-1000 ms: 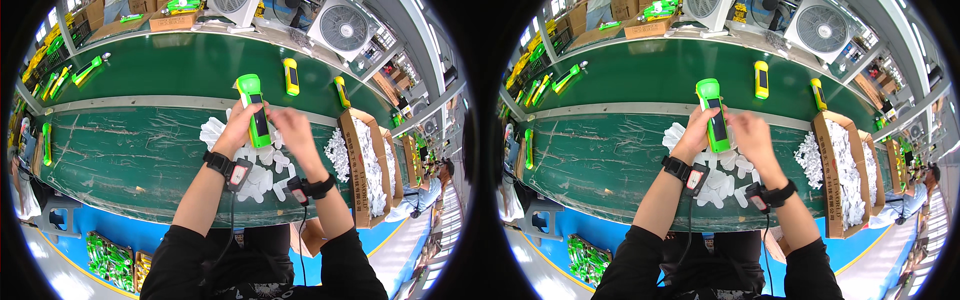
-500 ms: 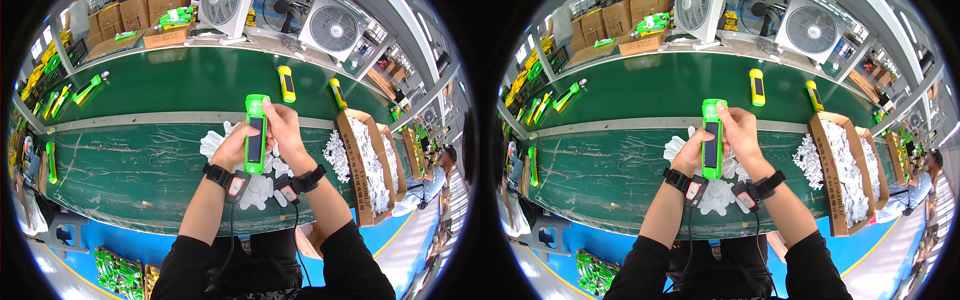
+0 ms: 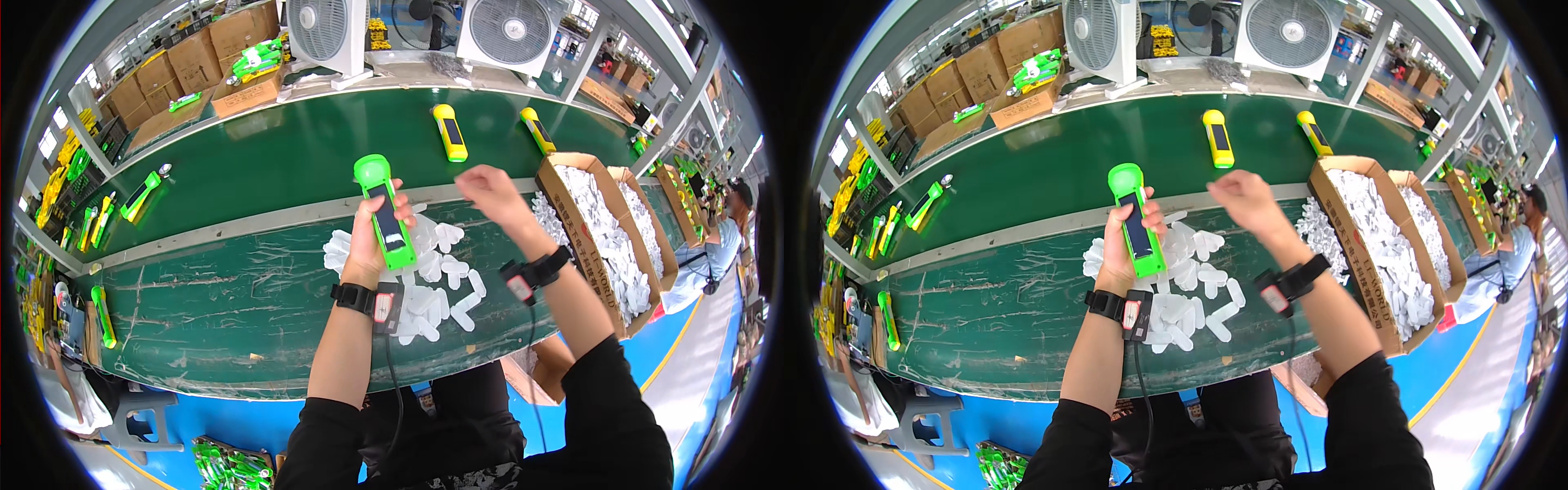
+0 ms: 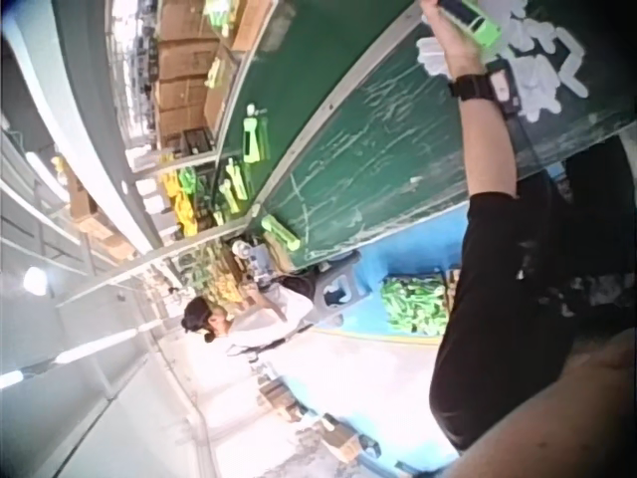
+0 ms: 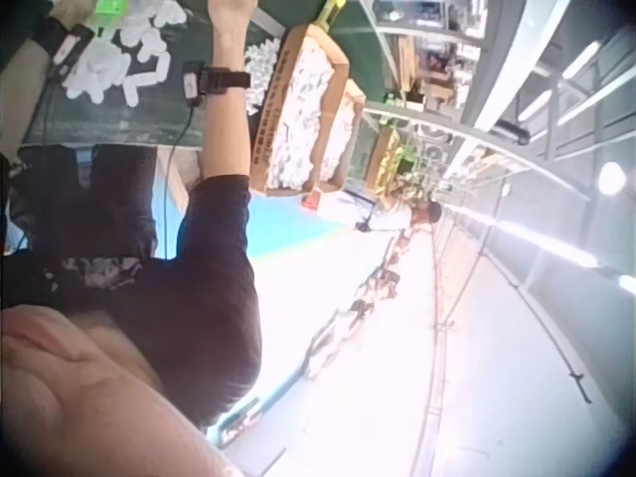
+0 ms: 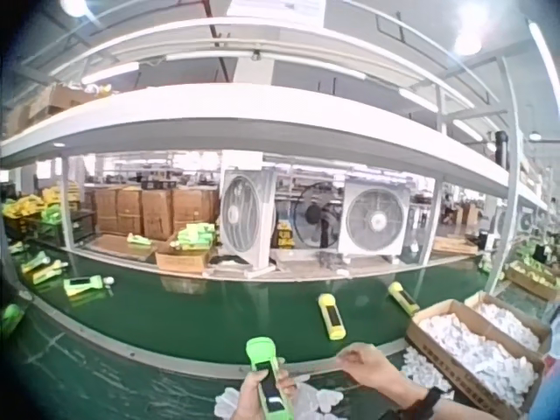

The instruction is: Assembling plastic components and casing for hand-held flashlights on a factory assembly line.

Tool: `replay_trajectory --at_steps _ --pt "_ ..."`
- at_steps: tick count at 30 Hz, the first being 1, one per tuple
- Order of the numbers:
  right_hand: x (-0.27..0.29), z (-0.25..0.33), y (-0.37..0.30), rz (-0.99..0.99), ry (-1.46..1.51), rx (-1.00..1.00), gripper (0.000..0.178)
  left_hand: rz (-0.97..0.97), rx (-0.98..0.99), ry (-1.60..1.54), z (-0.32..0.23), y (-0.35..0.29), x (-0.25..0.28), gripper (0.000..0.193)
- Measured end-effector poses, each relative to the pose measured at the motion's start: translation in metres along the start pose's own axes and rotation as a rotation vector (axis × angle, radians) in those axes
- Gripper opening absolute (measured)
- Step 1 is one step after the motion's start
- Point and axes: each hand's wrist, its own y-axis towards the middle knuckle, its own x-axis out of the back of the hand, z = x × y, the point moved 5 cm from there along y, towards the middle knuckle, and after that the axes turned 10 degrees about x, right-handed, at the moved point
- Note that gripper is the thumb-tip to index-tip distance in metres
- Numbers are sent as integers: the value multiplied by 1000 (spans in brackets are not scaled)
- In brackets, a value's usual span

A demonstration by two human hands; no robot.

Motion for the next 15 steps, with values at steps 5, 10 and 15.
replay_trajectory --at_steps 5,10,15 --pt "76 -64 -24 142 -432 61 26 -206 -16 78 2 3 6 37" --pt "79 -61 -49 388 -421 -21 27 -201 -42 295 -1 2 13 32" --pt "75 -72 -58 258 -585 4 23 -297 130 249 5 5 23 35"
